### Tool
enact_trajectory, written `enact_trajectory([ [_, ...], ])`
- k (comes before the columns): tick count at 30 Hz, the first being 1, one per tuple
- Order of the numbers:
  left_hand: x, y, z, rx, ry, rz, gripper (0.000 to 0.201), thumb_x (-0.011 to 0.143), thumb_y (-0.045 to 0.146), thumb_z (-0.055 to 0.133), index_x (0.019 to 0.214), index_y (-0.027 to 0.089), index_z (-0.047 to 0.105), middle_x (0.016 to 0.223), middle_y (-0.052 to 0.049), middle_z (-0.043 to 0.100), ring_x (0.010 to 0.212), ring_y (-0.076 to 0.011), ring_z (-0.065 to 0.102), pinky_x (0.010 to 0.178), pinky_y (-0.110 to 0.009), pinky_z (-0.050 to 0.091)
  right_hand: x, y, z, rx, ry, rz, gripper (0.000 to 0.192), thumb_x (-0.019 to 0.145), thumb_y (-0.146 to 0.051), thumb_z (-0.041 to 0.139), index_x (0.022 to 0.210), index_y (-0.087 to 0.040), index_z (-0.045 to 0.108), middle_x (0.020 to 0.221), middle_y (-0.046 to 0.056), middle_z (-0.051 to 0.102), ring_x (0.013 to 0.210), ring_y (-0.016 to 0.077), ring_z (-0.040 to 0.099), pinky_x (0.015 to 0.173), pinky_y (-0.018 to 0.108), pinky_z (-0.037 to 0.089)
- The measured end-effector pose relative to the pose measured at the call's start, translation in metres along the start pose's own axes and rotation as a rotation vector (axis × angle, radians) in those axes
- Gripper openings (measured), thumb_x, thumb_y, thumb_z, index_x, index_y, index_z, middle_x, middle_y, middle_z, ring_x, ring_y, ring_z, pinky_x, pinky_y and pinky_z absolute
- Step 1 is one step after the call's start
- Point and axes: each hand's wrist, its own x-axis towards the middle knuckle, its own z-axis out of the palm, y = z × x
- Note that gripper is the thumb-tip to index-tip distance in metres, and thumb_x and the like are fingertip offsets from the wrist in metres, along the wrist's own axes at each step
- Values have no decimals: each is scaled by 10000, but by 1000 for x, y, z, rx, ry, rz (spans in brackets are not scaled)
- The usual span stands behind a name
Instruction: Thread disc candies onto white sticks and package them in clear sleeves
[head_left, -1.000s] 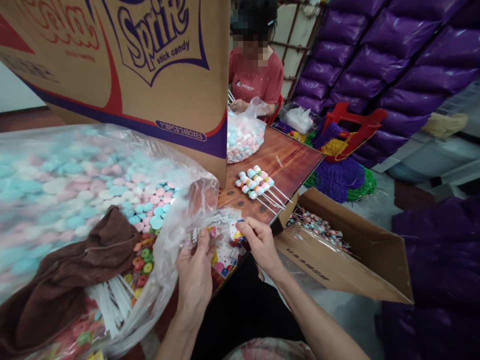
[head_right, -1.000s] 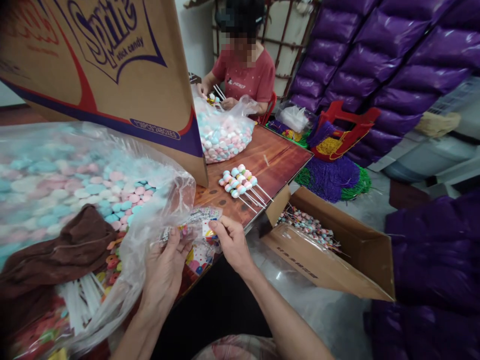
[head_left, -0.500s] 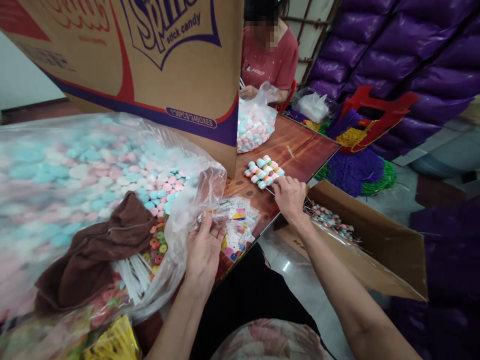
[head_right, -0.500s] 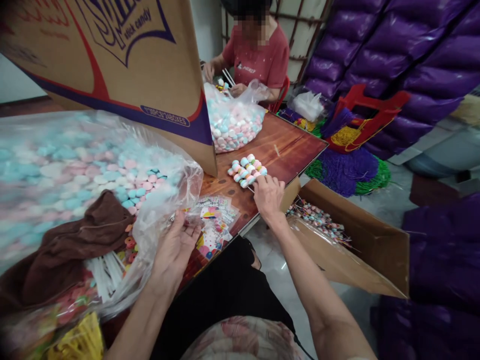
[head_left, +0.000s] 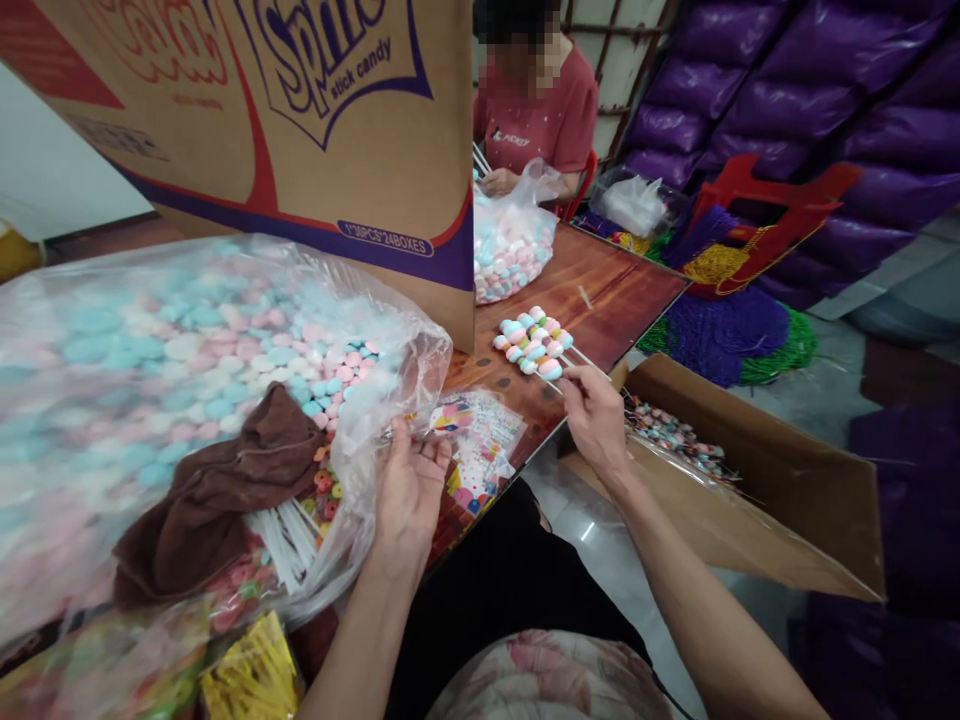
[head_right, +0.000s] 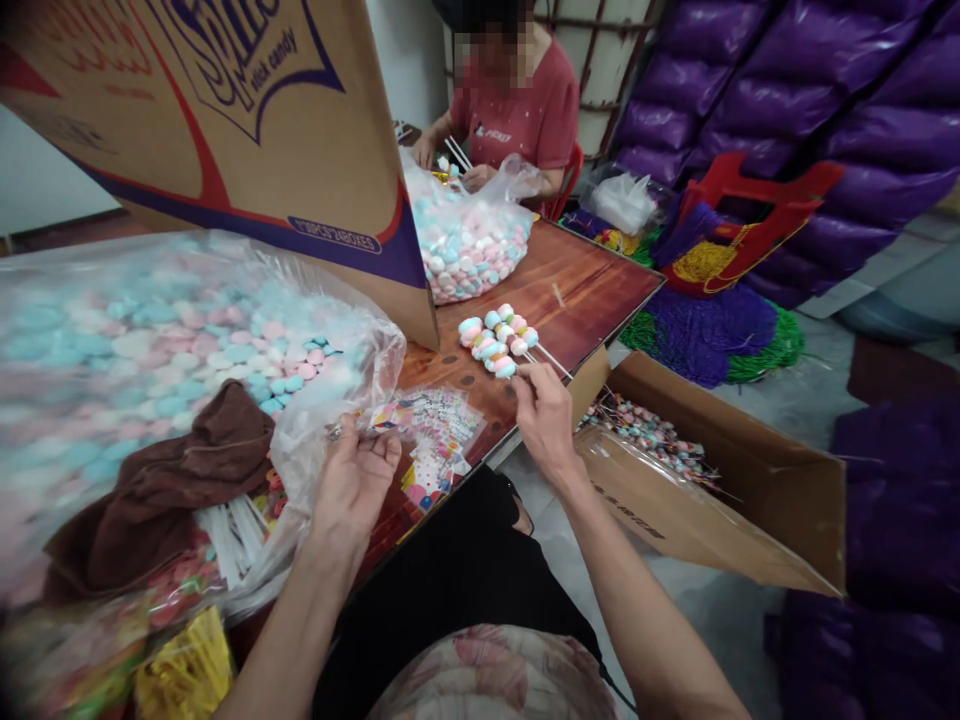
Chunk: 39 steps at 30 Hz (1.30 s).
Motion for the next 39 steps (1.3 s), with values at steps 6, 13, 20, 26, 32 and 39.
enact_trajectory([
  [6,3,-2,-2,1,-4,3,186,914,330,682,834,169,633,768,4,684,697,-104,657,652,-222,514,-44,-47,-39,240,-94,-127,116,958,-177,549,914,-227,644,831,31,620,751,178,591,674,319,451],
  [13,0,-4,-6,13,-92,77,262,796,372,804,811,179,626,734,32,674,662,-95,640,687,-240,523,-55,-50,-49,156,-153,-249,158,961,-137,540,952,-234,664,878,60,648,775,186,626,669,320,497],
  [20,2,-5,-8,104,-137,188,348,731,447,836,782,188,609,719,39,671,634,-94,633,644,-222,512,-61,-46,-62,82,-346,-274,163,995,-142,507,1020,-231,640,929,56,624,775,162,607,683,293,475],
  [26,8,-6,-11,224,-227,307,316,785,436,790,723,178,619,734,26,660,681,-80,619,683,-187,496,-59,-45,-64,144,-503,-163,161,1006,-205,518,923,-223,654,829,23,606,730,153,573,663,287,437],
  [32,12,-9,-22,409,-189,373,338,812,500,741,751,185,635,704,19,631,625,-92,571,592,-189,451,-64,-47,-53,222,-468,42,190,966,-240,559,814,-204,668,697,-10,576,617,134,514,586,269,391],
  [39,2,-18,-23,543,-184,425,402,846,572,669,758,188,592,644,25,598,596,-107,575,578,-212,469,-72,-52,-42,259,-475,130,217,950,-224,544,772,-180,659,701,-3,577,641,134,522,614,258,396],
])
